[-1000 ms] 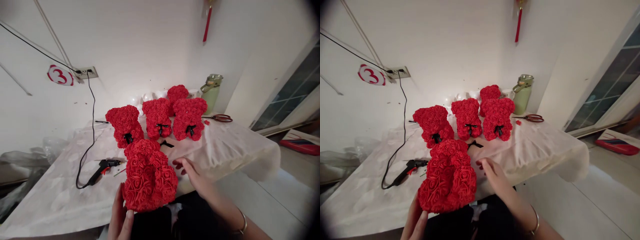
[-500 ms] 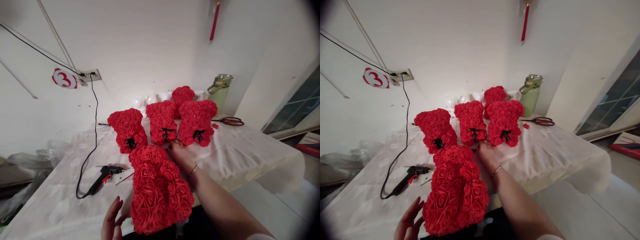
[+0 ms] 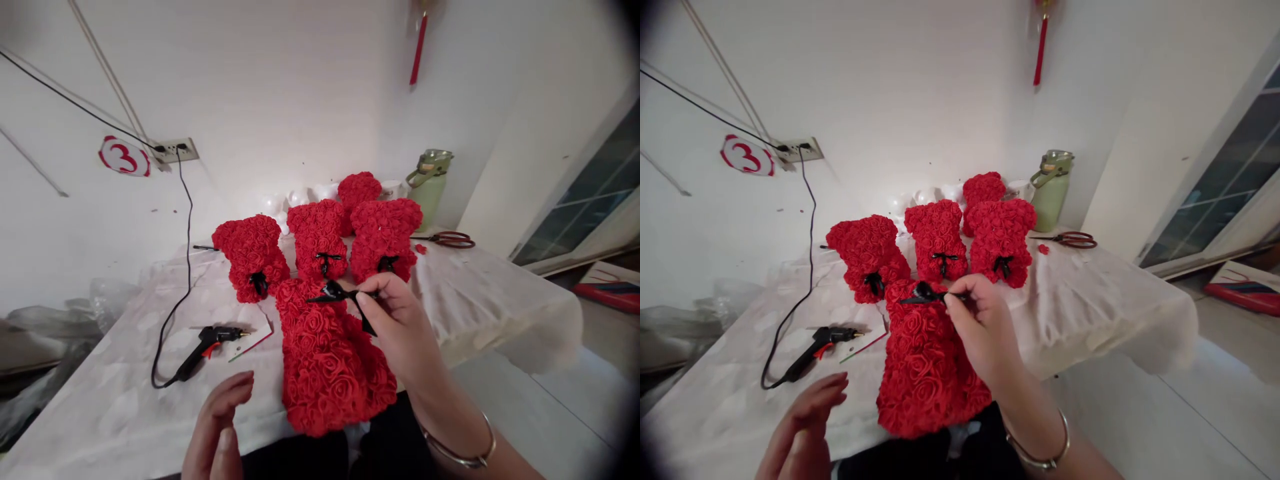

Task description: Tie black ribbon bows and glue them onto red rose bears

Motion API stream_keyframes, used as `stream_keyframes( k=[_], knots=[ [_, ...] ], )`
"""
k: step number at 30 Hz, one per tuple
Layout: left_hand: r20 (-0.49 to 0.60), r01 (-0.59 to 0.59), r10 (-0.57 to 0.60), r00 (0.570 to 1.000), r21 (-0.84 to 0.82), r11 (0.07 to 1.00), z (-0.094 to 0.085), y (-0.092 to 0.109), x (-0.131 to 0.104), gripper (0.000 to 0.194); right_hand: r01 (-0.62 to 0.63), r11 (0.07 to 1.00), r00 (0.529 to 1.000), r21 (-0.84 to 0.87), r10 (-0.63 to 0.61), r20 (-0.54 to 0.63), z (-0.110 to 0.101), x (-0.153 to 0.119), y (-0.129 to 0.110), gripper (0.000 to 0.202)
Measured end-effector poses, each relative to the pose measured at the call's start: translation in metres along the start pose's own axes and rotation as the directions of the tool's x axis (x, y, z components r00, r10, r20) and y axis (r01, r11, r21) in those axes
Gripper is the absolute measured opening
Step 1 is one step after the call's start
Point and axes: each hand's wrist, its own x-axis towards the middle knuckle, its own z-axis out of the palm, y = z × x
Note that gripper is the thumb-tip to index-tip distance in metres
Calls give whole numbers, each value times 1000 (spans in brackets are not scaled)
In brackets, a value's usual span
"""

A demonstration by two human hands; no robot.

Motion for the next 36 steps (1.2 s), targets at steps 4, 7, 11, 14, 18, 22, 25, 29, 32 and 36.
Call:
stream_keyframes(
  k=[4,7,11,14,18,22,25,29,32,36],
  knots=[
    [156,-175,180,971,-50,983,-1,36,17,27,58,997,981,40,-65,180,14,-26,-30,5],
    [278,-226,220,935,-10,974,1,56,29,32,32,996,955,87,-56,291,26,-40,-35,10],
    [263,-220,209,942,13,975,11,74,34,11,47,992,929,115,-86,360,36,-50,-38,17],
    [233,-239,228,945,20,971,15,81,32,7,40,990,895,139,-97,436,36,-52,-42,25],
    [308,-236,212,927,40,971,17,83,30,14,25,991,844,134,-93,529,35,-52,-48,32],
    [367,-264,215,905,87,961,17,84,31,15,34,995,858,90,-75,507,36,-50,-47,11],
    [375,-301,245,894,98,949,17,84,32,16,-58,989,863,134,-18,505,37,-49,-44,6],
    [385,-258,210,899,78,963,17,83,33,12,-149,978,863,148,55,503,37,-50,-43,2],
    [353,-250,203,913,92,964,17,82,33,6,-162,974,858,156,61,509,38,-50,-43,2],
    [331,-264,203,921,149,953,17,83,32,7,-174,969,854,173,61,517,41,-51,-40,3]
  ],
)
